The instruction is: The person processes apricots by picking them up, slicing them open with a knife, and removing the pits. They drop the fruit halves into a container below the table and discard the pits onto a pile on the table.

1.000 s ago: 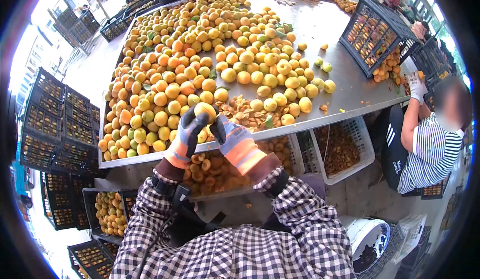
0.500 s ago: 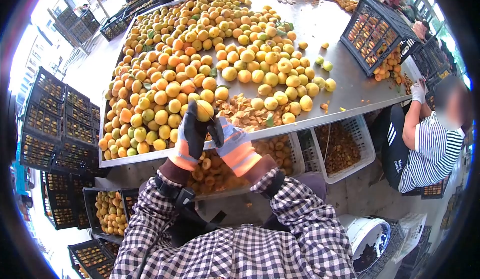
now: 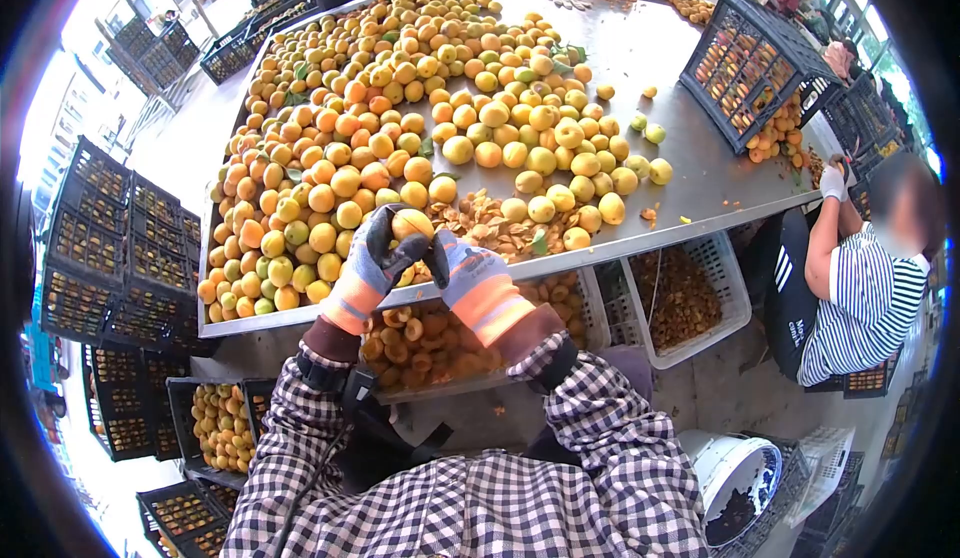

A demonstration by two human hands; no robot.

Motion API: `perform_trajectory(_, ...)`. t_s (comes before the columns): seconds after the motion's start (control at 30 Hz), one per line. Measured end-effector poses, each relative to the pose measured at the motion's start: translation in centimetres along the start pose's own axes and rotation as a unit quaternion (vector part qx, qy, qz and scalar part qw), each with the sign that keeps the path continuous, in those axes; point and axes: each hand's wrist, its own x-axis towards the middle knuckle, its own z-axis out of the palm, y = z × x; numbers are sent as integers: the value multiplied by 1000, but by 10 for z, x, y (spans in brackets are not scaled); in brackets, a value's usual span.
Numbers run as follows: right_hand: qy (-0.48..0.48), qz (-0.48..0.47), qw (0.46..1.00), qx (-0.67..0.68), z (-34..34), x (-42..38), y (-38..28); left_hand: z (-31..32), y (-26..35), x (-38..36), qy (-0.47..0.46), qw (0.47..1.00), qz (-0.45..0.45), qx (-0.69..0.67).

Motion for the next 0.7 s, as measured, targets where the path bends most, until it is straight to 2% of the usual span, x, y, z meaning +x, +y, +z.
perform_trajectory(0.03, 1, 1, 1000, -1, -1, -1, 1, 2, -1, 0, -1, 1000, 1, -1)
perform_trajectory(0.1, 3, -7, 1000, 11, -1, -2, 4, 7, -1, 0, -7, 978, -52, -200)
perform_trajectory(0.13, 4, -8, 1000, 10, 1, -3, 7, 13, 3, -1, 15, 951, -89, -297)
perform_trajectory(0.17, 40, -34, 998, 15, 5, -4, 12, 13, 6, -2, 15, 950, -88, -298)
perform_trajectory(0.23, 75, -63, 995, 20, 4, -3, 11, 11, 14, -4, -13, 906, -214, -365)
perform_trajectory(0.3, 56, -48, 997, 26, 0, -4, 8, 11, 15, -5, -6, 907, -215, -363)
perform_trajectory(0.33, 56, -48, 997, 27, -2, -3, 7, 11, 12, -4, 12, 951, -133, -280)
perform_trajectory(0.37, 32, -5, 999, 31, -2, -3, 6, 10, 9, -3, 31, 979, -49, -193)
perform_trajectory(0.4, 7, 37, 999, 36, -1, -2, 5, 8, 11, -3, 32, 979, -51, -193)
perform_trajectory(0.47, 28, 23, 999, 34, 2, -5, 4, 2, 18, -1, 3, 999, -45, -7)
perform_trajectory(0.53, 51, 8, 998, 29, 4, -4, 6, 10, 10, -3, 28, 997, -47, -59)
perform_trajectory(0.6, 0, 24, 999, 48, 5, 0, 11, 17, 6, -6, 51, 991, -48, -111)
perform_trajectory(0.67, -22, 39, 998, 41, 1, 4, 7, 15, 12, -4, 28, 946, -122, -300)
perform_trajectory(0.7, -50, 52, 997, 35, -1, 4, 4, 18, 10, -3, 28, 945, -123, -300)
